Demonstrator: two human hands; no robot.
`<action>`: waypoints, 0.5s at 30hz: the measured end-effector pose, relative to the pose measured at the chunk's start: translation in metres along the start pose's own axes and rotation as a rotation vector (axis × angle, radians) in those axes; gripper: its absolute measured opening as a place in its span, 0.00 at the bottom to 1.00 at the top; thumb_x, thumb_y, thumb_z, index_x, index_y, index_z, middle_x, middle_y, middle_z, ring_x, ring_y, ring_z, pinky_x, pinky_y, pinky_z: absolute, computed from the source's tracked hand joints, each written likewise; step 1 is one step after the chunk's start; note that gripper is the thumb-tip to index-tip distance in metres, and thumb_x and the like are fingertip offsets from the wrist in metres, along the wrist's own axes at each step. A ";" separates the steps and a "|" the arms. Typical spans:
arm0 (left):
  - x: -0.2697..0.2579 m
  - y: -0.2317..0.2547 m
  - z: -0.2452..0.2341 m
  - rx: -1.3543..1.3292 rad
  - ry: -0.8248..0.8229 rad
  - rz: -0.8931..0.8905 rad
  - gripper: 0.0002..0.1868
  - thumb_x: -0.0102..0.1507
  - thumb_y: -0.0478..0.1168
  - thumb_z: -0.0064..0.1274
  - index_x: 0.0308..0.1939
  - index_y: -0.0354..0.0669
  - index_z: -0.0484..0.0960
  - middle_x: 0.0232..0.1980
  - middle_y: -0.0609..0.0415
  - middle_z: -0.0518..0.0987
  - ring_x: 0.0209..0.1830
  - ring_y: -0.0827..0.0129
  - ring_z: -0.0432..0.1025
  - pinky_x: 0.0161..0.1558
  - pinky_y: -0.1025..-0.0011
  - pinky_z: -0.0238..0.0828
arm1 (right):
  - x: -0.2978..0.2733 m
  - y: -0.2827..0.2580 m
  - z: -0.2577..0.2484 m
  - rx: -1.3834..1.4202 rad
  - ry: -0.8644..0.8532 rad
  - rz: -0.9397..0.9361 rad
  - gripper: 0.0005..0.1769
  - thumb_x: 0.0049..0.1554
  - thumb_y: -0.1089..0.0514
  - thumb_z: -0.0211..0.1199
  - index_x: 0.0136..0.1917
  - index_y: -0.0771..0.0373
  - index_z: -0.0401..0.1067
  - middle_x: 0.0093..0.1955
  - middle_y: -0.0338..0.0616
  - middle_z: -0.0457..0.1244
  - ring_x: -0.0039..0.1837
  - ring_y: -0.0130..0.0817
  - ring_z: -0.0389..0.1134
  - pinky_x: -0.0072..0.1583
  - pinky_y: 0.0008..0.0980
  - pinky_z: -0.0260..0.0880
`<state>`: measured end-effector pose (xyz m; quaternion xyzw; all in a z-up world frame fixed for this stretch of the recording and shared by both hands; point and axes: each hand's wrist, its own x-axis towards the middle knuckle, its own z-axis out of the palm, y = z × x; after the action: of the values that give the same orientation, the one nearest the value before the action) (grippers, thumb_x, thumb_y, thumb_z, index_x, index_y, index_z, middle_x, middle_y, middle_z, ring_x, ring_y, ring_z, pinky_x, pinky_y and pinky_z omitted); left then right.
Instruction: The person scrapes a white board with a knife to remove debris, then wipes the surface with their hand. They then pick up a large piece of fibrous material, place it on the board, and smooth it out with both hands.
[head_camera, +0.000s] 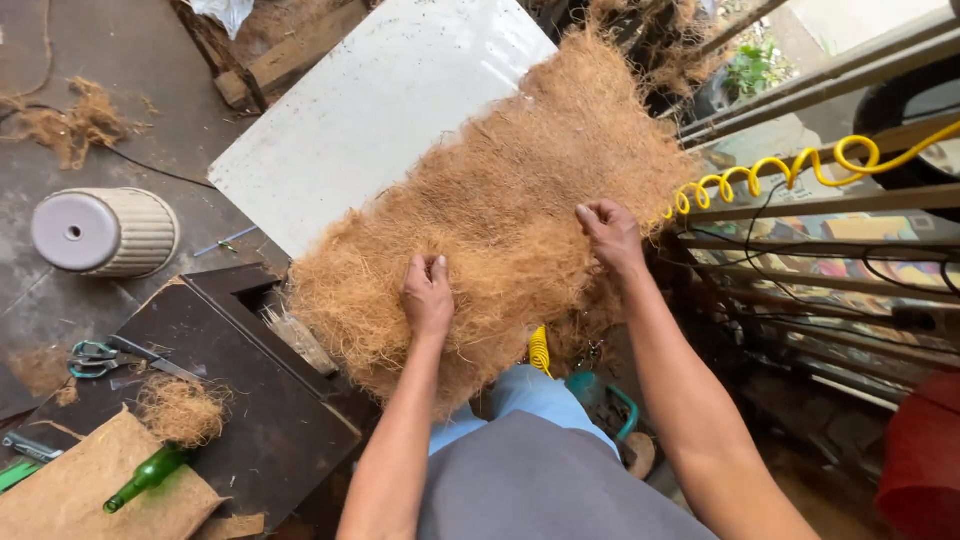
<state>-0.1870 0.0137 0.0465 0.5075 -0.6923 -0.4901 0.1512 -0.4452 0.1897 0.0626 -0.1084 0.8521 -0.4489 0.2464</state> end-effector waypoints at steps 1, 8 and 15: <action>0.003 -0.003 0.006 0.009 0.095 0.015 0.08 0.68 0.45 0.49 0.40 0.49 0.80 0.33 0.52 0.80 0.38 0.56 0.77 0.41 0.61 0.71 | -0.001 0.003 -0.005 -0.049 -0.003 0.019 0.08 0.58 0.47 0.68 0.45 0.51 0.79 0.29 0.35 0.64 0.34 0.21 0.62 0.37 0.25 0.63; 0.012 0.022 0.010 0.102 0.228 0.161 0.08 0.69 0.43 0.47 0.39 0.43 0.75 0.36 0.46 0.76 0.41 0.47 0.74 0.41 0.57 0.70 | 0.004 -0.045 -0.060 0.009 -0.488 0.157 0.31 0.53 0.59 0.70 0.66 0.74 0.67 0.48 0.61 0.66 0.41 0.44 0.69 0.49 0.44 0.70; -0.025 0.042 0.066 0.364 0.072 0.920 0.28 0.65 0.45 0.44 0.69 0.55 0.61 0.71 0.50 0.58 0.71 0.54 0.52 0.64 0.56 0.43 | 0.012 -0.011 -0.054 -0.220 -0.624 0.207 0.05 0.52 0.59 0.66 0.41 0.62 0.77 0.33 0.42 0.67 0.39 0.33 0.64 0.47 0.33 0.62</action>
<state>-0.2461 0.0699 0.0573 0.1841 -0.9132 -0.2260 0.2847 -0.4839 0.2170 0.0935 -0.1793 0.7855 -0.2721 0.5261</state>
